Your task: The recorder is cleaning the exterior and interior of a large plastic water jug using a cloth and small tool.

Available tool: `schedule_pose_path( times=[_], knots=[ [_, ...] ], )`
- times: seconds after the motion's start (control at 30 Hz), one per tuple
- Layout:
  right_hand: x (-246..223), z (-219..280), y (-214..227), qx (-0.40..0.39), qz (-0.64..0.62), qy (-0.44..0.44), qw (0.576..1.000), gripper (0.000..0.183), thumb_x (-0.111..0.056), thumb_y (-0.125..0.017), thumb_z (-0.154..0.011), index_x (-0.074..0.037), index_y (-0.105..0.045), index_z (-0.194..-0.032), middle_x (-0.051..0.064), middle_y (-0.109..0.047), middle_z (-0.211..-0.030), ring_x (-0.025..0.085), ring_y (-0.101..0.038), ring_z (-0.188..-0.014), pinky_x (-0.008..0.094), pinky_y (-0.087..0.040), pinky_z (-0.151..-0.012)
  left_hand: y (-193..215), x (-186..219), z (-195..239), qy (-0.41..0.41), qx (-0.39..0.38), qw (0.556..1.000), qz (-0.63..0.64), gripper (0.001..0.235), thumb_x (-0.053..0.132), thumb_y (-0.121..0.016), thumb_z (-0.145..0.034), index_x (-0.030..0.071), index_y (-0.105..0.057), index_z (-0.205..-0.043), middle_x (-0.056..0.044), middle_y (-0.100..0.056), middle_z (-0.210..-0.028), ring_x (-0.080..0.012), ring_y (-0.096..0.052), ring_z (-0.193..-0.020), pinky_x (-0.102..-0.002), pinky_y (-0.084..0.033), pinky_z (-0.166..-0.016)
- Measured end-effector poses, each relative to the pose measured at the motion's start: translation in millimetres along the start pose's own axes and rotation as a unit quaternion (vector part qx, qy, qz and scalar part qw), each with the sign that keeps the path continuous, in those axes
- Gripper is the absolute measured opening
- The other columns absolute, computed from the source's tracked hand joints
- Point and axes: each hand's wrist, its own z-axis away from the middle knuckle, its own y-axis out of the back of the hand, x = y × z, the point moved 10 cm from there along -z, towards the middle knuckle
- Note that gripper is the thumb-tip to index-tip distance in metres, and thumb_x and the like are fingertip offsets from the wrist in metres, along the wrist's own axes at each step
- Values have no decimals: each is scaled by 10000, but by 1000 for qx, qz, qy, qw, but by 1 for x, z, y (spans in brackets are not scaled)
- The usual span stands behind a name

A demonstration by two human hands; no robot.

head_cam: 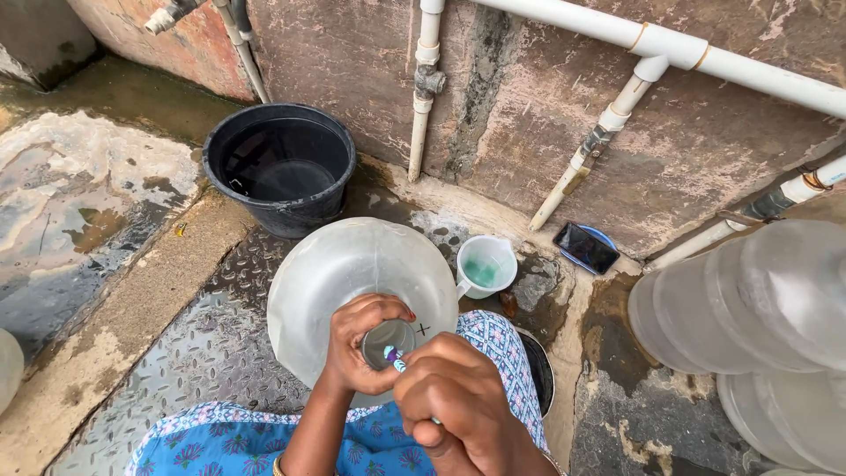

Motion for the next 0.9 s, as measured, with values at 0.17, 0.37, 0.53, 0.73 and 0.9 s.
schedule_pose_path(
  times=[0.17, 0.37, 0.53, 0.73, 0.9],
  knots=[
    [42, -7, -25, -21, 88, -10, 996, 305, -262, -537, -1111, -65, -554, -878, 90, -614, -845, 283, -600, -849, 424, -483, -827, -2, 17, -14, -64, 12, 998, 13, 576, 471, -713, -581, 33, -649, -950, -97, -700, -912, -288, -731, -886, -390, -566, -834],
    [-6, -12, -14, -28, 62, 46, 997, 202, -205, -596, -949, -66, -529, -819, 77, -608, -793, 276, -607, -812, 439, -472, -800, -12, 0, -11, 20, -15, 1000, 5, 478, 492, -754, -713, 51, -707, -890, -88, -759, -878, -271, -770, -832, -384, -589, -782],
    [29, -8, -25, -28, 93, 22, 995, 178, -169, -649, -910, -73, -522, -832, 71, -602, -799, 268, -592, -823, 430, -457, -796, -7, 2, -14, -17, -8, 999, 27, 474, 444, -756, -644, 62, -670, -911, -72, -732, -881, -253, -756, -847, -371, -578, -795],
    [21, 5, -27, -67, 117, -44, 990, 233, -219, -672, -978, -96, -535, -836, 40, -622, -801, 226, -565, -807, 413, -426, -788, -7, -10, -3, 53, -14, 998, 3, 506, 530, -756, -688, 56, -703, -860, -75, -768, -853, -260, -788, -831, -387, -596, -794],
    [30, -7, -27, -54, 108, 11, 993, 159, -168, -671, -920, -89, -548, -858, 49, -648, -845, 247, -587, -873, 416, -435, -834, -5, -23, -2, 13, -18, 1000, 21, 699, 714, -636, -739, 40, -699, -910, -100, -752, -886, -296, -776, -909, -410, -593, -859]
  ],
)
